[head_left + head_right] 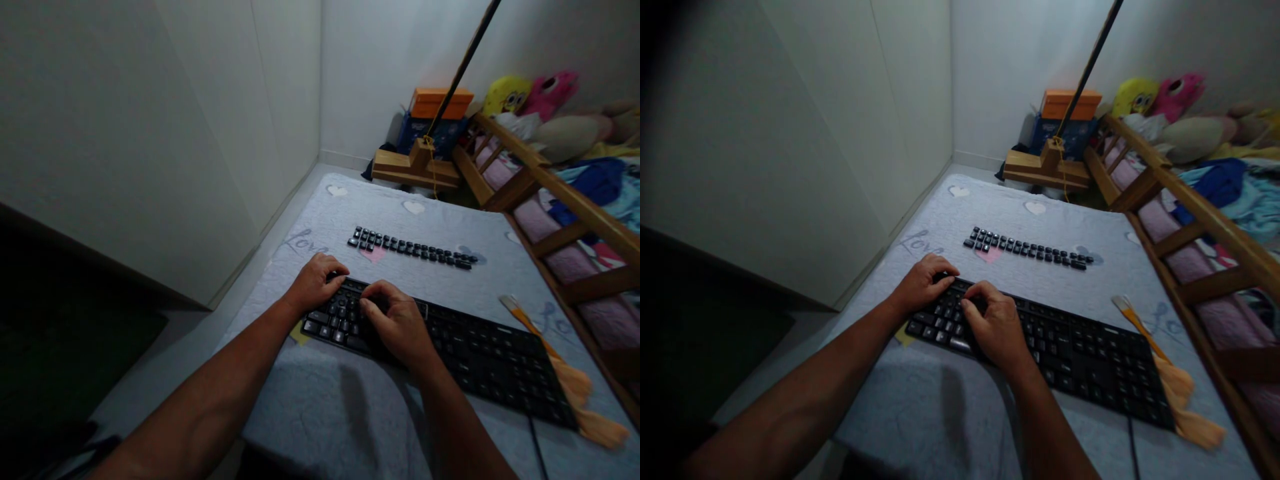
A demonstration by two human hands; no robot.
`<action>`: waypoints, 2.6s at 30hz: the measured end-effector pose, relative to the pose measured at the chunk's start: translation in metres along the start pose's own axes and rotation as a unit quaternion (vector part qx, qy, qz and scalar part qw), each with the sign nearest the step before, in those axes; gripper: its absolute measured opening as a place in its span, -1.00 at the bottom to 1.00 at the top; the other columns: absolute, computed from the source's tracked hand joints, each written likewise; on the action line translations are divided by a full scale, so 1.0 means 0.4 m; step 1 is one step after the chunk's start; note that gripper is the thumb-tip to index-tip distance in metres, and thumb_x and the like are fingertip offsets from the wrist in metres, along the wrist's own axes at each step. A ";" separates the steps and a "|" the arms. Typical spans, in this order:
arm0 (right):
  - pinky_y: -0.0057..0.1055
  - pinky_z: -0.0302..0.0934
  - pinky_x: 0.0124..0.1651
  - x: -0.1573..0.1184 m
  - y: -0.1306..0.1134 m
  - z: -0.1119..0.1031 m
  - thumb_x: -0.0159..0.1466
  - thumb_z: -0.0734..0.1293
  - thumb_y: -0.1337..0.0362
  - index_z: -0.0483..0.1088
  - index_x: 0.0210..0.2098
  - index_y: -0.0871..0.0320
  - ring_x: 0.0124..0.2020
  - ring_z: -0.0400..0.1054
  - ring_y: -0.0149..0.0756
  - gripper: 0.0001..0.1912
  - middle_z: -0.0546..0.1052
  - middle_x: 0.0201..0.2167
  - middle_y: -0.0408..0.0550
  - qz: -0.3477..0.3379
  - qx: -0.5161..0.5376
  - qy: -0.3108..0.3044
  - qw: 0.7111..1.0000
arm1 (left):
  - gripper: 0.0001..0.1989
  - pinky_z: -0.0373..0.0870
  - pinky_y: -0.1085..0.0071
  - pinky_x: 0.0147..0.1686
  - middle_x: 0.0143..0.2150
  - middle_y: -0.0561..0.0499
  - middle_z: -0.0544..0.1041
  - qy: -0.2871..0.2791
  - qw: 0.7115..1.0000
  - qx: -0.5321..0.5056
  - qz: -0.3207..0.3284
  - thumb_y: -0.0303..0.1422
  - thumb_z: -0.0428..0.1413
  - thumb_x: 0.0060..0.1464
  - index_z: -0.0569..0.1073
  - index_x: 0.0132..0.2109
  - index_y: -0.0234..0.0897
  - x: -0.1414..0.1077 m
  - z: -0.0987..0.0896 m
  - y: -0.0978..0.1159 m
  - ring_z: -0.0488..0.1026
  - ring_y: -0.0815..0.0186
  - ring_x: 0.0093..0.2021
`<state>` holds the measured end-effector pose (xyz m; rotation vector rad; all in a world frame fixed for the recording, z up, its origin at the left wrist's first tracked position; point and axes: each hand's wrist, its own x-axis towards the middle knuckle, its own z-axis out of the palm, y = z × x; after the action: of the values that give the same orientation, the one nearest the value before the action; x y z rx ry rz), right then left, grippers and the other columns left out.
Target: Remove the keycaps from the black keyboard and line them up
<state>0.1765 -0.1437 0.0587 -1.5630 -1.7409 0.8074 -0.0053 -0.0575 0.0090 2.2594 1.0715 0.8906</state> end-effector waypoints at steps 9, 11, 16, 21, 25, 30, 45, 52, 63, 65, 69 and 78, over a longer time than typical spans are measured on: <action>-0.51 0.08 -0.43 -0.027 -0.004 0.028 0.22 0.26 0.34 0.34 -0.39 0.14 -0.54 0.26 -0.42 -0.95 0.39 -0.56 -0.21 -0.073 -0.057 -0.041 0.995 | -0.86 0.32 0.17 -0.02 -0.27 -0.01 0.56 0.003 1.000 -0.006 -0.003 -0.46 0.10 0.06 0.54 -0.23 -0.25 0.001 -0.005 0.008 0.40 0.22 -0.16; -0.50 0.09 -0.41 -0.034 0.000 0.029 0.23 0.24 0.36 0.33 -0.40 0.14 -0.51 0.27 -0.41 -0.92 0.40 -0.54 -0.19 -0.087 -0.065 -0.049 0.993 | -0.85 0.31 0.16 -0.02 -0.26 -0.01 0.56 0.002 1.000 -0.007 -0.001 -0.47 0.10 0.05 0.54 -0.23 -0.25 0.001 -0.006 0.009 0.40 0.23 -0.17; -0.48 0.10 -0.35 -0.048 0.011 0.031 0.27 0.18 0.40 0.31 -0.38 0.14 -0.44 0.31 -0.38 -0.88 0.43 -0.46 -0.13 -0.122 -0.081 -0.041 0.988 | -0.85 0.32 0.16 -0.03 -0.27 0.00 0.56 -0.002 1.000 -0.004 -0.004 -0.47 0.10 0.05 0.54 -0.24 -0.24 0.002 -0.007 0.011 0.40 0.22 -0.17; -0.47 0.11 -0.35 -0.054 0.014 0.036 0.27 0.19 0.39 0.29 -0.39 0.14 -0.44 0.31 -0.36 -0.88 0.42 -0.47 -0.12 -0.139 -0.100 -0.005 0.985 | -0.86 0.31 0.16 -0.02 -0.27 -0.02 0.56 -0.001 1.000 -0.004 0.000 -0.47 0.10 0.06 0.54 -0.23 -0.27 0.002 -0.008 0.013 0.40 0.22 -0.17; -0.47 0.12 -0.35 -0.054 0.019 0.038 0.26 0.21 0.38 0.29 -0.38 0.14 -0.47 0.30 -0.37 -0.91 0.41 -0.49 -0.14 -0.138 -0.102 0.021 0.985 | -0.86 0.31 0.17 -0.03 -0.26 -0.02 0.57 0.002 1.000 -0.004 0.000 -0.49 0.11 0.05 0.54 -0.24 -0.27 0.001 -0.005 0.010 0.40 0.21 -0.16; -0.44 0.15 -0.33 -0.051 0.023 0.036 0.24 0.22 0.33 0.30 -0.39 0.14 -0.44 0.32 -0.33 -0.92 0.42 -0.49 -0.11 -0.121 -0.124 0.044 0.984 | -0.85 0.31 0.17 -0.04 -0.26 -0.01 0.56 0.001 1.000 -0.001 0.001 -0.48 0.11 0.05 0.54 -0.23 -0.26 0.001 -0.003 0.007 0.39 0.22 -0.16; -0.48 0.07 -0.46 -0.018 0.016 0.027 0.19 0.25 0.28 0.33 -0.42 0.12 -0.58 0.25 -0.40 -0.92 0.38 -0.60 -0.21 -0.040 -0.094 0.041 0.994 | -0.85 0.32 0.16 -0.04 -0.28 0.00 0.56 0.003 1.000 -0.003 0.000 -0.48 0.10 0.04 0.54 -0.24 -0.24 0.001 -0.004 0.006 0.39 0.22 -0.17; -0.48 0.07 -0.42 0.006 0.006 0.019 0.17 0.25 0.27 0.31 -0.43 0.13 -0.53 0.25 -0.39 -0.92 0.38 -0.57 -0.20 -0.007 -0.070 0.006 0.998 | -0.85 0.33 0.16 -0.05 -0.28 -0.01 0.55 0.000 1.000 -0.002 -0.003 -0.49 0.10 0.04 0.54 -0.24 -0.25 0.002 -0.007 0.012 0.39 0.22 -0.18; -0.45 0.04 -0.38 0.039 0.000 0.008 0.16 0.23 0.30 0.26 -0.47 0.12 -0.50 0.22 -0.38 -0.91 0.33 -0.59 -0.23 0.016 -0.059 -0.039 0.997 | -0.84 0.32 0.17 -0.05 -0.28 -0.01 0.56 0.000 1.000 0.002 0.006 -0.50 0.09 0.05 0.54 -0.24 -0.26 0.002 -0.008 0.011 0.39 0.22 -0.18; -0.45 0.04 -0.38 0.044 -0.005 0.005 0.18 0.23 0.29 0.25 -0.46 0.12 -0.51 0.21 -0.38 -0.91 0.32 -0.59 -0.24 0.023 -0.067 -0.049 0.996 | -0.84 0.32 0.17 -0.07 -0.28 -0.02 0.56 0.001 1.000 0.003 0.007 -0.50 0.10 0.04 0.54 -0.24 -0.27 0.002 -0.007 0.009 0.38 0.21 -0.18; -0.44 0.06 -0.35 0.035 -0.001 0.000 0.19 0.27 0.25 0.28 -0.41 0.12 -0.48 0.23 -0.37 -0.92 0.38 -0.53 -0.22 0.014 -0.072 -0.069 0.995 | -0.84 0.33 0.18 -0.07 -0.28 -0.02 0.55 -0.002 1.000 0.005 0.006 -0.50 0.09 0.04 0.54 -0.24 -0.26 0.001 -0.006 0.008 0.38 0.21 -0.17; -0.37 0.17 -0.19 0.011 0.024 0.012 0.13 0.34 0.36 0.36 -0.32 0.12 -0.30 0.35 -0.28 -0.90 0.49 -0.36 -0.12 0.006 -0.073 -0.032 0.997 | -0.85 0.32 0.19 -0.07 -0.28 -0.02 0.55 -0.005 1.000 0.003 0.002 -0.48 0.10 0.06 0.54 -0.23 -0.26 0.000 -0.004 0.005 0.37 0.21 -0.16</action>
<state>0.1778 -0.1385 0.0485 -1.6615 -1.8749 0.7582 -0.0055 -0.0585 0.0111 2.2699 1.0671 0.8787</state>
